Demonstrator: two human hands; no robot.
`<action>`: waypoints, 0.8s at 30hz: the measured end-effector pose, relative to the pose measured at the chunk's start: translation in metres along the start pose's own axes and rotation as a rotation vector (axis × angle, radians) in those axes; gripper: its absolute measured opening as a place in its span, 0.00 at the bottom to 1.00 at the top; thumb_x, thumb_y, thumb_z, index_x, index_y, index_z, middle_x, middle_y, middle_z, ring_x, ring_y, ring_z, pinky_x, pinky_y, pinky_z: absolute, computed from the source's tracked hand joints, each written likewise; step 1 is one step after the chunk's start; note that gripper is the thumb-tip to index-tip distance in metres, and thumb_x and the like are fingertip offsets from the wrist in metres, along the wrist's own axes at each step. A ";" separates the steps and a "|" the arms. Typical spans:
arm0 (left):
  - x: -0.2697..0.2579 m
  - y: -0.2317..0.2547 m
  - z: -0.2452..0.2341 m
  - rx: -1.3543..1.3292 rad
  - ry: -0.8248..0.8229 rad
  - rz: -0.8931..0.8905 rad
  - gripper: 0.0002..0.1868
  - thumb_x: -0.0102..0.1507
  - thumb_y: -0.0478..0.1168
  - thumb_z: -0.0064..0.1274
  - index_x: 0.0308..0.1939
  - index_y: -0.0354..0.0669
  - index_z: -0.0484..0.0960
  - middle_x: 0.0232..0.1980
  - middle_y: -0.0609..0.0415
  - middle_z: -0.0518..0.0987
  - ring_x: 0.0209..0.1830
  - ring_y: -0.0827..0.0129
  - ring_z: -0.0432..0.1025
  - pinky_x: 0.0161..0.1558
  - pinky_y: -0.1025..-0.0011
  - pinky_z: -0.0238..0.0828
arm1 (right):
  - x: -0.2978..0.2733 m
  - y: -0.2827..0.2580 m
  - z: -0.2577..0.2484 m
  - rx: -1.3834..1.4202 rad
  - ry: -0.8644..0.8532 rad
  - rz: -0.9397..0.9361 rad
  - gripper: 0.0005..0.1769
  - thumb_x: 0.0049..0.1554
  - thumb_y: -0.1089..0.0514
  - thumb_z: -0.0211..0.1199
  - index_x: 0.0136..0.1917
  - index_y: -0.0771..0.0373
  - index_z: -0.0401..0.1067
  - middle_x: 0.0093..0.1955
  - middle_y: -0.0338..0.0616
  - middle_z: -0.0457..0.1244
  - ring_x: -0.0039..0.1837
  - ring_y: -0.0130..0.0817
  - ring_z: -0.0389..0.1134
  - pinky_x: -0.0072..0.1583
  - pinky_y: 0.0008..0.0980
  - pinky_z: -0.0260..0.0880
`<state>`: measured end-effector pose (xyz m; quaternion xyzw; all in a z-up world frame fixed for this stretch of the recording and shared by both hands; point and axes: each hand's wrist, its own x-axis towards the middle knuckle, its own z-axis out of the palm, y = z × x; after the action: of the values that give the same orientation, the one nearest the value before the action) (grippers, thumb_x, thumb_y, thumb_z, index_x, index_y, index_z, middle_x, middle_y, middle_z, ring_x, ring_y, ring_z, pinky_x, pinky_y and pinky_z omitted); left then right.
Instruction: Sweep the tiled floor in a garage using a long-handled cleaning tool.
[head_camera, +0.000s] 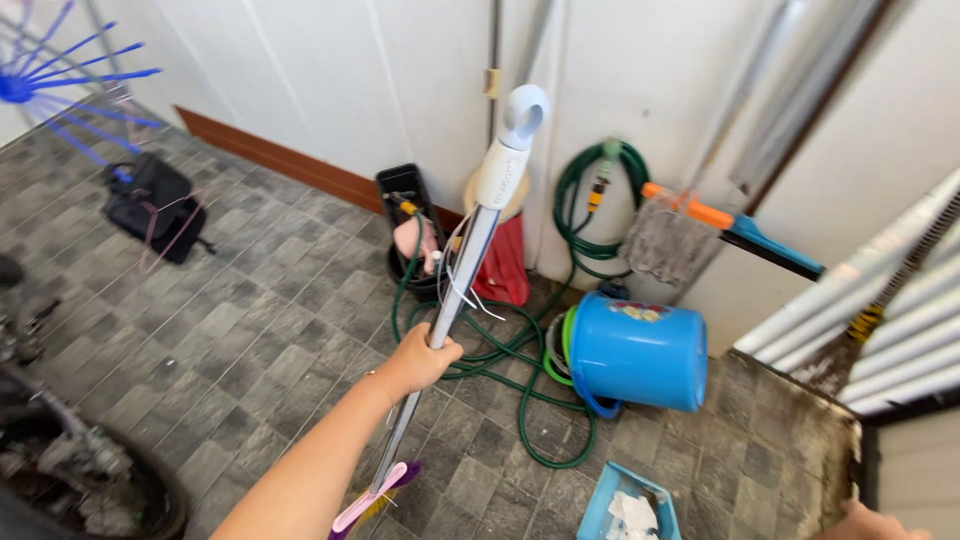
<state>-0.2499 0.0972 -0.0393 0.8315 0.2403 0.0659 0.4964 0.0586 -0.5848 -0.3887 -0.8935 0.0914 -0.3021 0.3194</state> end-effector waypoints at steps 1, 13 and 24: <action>-0.004 -0.010 -0.004 -0.005 0.024 -0.011 0.21 0.57 0.43 0.55 0.13 0.36 0.68 0.15 0.53 0.65 0.17 0.68 0.60 0.26 0.61 0.59 | 0.028 -0.044 -0.022 0.014 -0.014 -0.018 0.30 0.69 0.33 0.56 0.56 0.65 0.72 0.56 0.58 0.60 0.59 0.44 0.63 0.62 0.35 0.64; -0.090 -0.088 -0.159 -0.092 0.191 -0.006 0.18 0.55 0.47 0.58 0.19 0.36 0.76 0.20 0.50 0.73 0.21 0.66 0.67 0.31 0.62 0.69 | -0.176 -0.844 -0.163 1.082 -1.546 -0.351 0.41 0.62 0.33 0.46 0.79 0.59 0.54 0.77 0.44 0.57 0.80 0.36 0.55 0.74 0.42 0.55; -0.187 -0.155 -0.278 -0.219 0.180 0.003 0.20 0.56 0.45 0.57 0.14 0.39 0.73 0.16 0.57 0.68 0.17 0.73 0.61 0.24 0.68 0.61 | -0.379 -1.007 -0.254 1.591 -1.757 -0.417 0.34 0.68 0.41 0.53 0.75 0.68 0.58 0.54 0.53 0.66 0.55 0.43 0.72 0.57 0.41 0.74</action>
<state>-0.5625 0.2920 -0.0092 0.7635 0.2741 0.1666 0.5605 -0.4265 0.2040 0.2151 -0.3448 -0.5155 0.3922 0.6794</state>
